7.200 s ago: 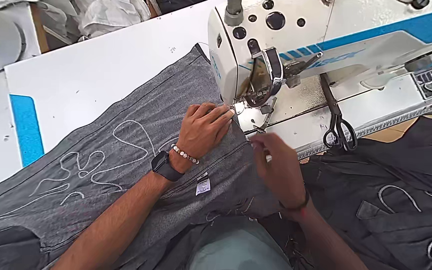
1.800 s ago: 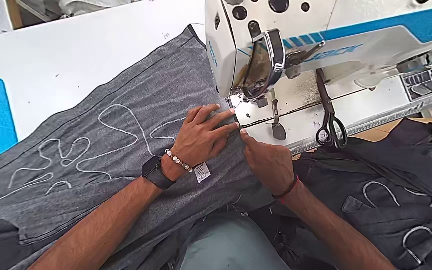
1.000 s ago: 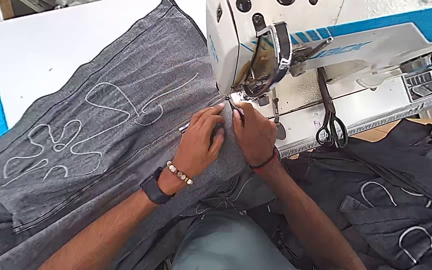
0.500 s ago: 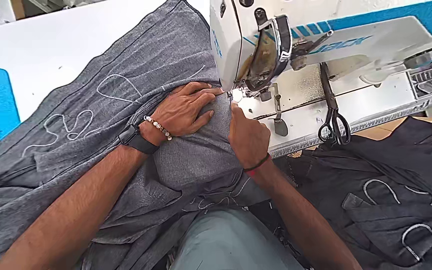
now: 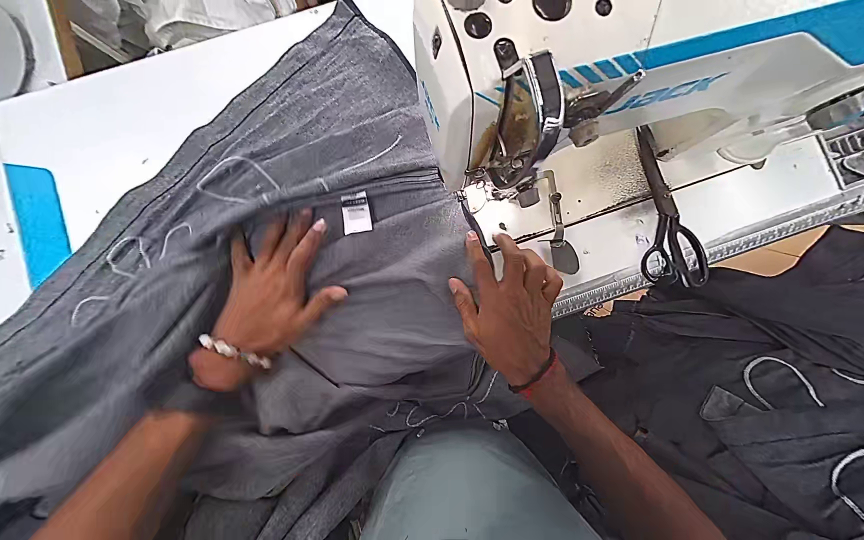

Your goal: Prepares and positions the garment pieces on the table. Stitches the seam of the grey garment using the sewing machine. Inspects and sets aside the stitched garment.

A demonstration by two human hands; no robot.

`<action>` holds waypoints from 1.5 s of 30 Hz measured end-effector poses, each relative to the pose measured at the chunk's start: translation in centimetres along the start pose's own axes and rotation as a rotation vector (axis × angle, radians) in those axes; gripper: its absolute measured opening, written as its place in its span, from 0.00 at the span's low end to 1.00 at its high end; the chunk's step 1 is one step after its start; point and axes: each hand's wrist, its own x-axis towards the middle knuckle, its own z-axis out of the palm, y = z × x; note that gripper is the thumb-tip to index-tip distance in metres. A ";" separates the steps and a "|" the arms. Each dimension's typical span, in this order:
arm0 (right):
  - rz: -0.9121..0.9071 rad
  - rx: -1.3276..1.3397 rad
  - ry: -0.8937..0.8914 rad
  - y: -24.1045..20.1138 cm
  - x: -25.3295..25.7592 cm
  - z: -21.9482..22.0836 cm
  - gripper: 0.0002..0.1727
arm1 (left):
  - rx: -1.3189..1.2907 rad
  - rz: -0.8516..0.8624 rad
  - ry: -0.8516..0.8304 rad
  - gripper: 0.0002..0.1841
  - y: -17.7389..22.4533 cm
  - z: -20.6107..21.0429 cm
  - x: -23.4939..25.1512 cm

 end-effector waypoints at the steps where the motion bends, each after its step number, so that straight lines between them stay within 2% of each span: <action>1: -0.005 -0.005 -0.008 -0.3 -0.3 0.1 0.39 | 0.058 0.036 -0.077 0.54 -1.7 -0.8 1.3; 2: -0.011 -0.013 -0.006 -0.5 -0.3 0.3 0.42 | 0.124 0.031 -0.154 0.54 -2.3 -2.1 2.7; 4: -0.016 -0.028 -0.015 -0.7 -0.3 0.3 0.43 | 0.211 -0.030 -0.245 0.50 0.6 -5.5 4.9; 6: -0.025 0.019 -0.036 -0.2 -0.3 -0.2 0.41 | 0.103 -0.029 -0.130 0.35 6.2 -7.5 6.1; 8: -0.062 0.186 -0.006 1.1 0.5 -1.2 0.30 | -0.175 0.012 0.077 0.19 11.1 -6.9 6.9; 10: -0.072 0.340 0.070 3.3 1.6 -2.5 0.19 | -0.388 0.066 0.241 0.15 13.8 -3.5 8.0; 11: -0.053 0.341 0.103 4.6 2.4 -3.2 0.16 | -0.366 0.118 0.278 0.14 14.1 -1.6 8.6; 14: -0.018 0.240 0.097 8.7 4.6 -4.8 0.16 | -0.220 0.261 0.233 0.19 12.7 2.0 9.4; 17: -0.101 0.204 -0.036 10.1 5.7 -4.6 0.16 | -0.159 0.318 0.180 0.24 11.7 2.5 8.6; 19: -0.162 0.221 -0.028 8.4 6.1 -3.4 0.15 | -0.148 0.331 0.152 0.26 11.4 2.2 8.6; 24: -0.222 0.265 0.174 3.6 5.8 -0.6 0.13 | -0.159 0.348 0.131 0.26 10.8 2.0 9.2; 29: -0.407 0.204 0.147 3.0 3.8 -0.1 0.20 | -0.151 0.479 0.094 0.26 8.1 1.8 10.7; 33: -0.333 0.097 0.216 2.8 3.0 0.4 0.17 | -0.128 0.531 0.110 0.25 7.3 1.7 11.7; 38: -0.246 0.054 0.290 2.6 2.7 0.3 0.14 | -0.136 0.422 0.120 0.24 10.1 1.5 10.6; 42: -0.044 0.213 0.311 2.9 3.2 -0.2 0.12 | -0.068 0.231 0.116 0.42 14.1 2.5 9.2; 45: 0.040 0.325 0.253 2.8 3.6 -0.5 0.17 | -0.076 0.188 0.126 0.46 14.5 2.7 9.1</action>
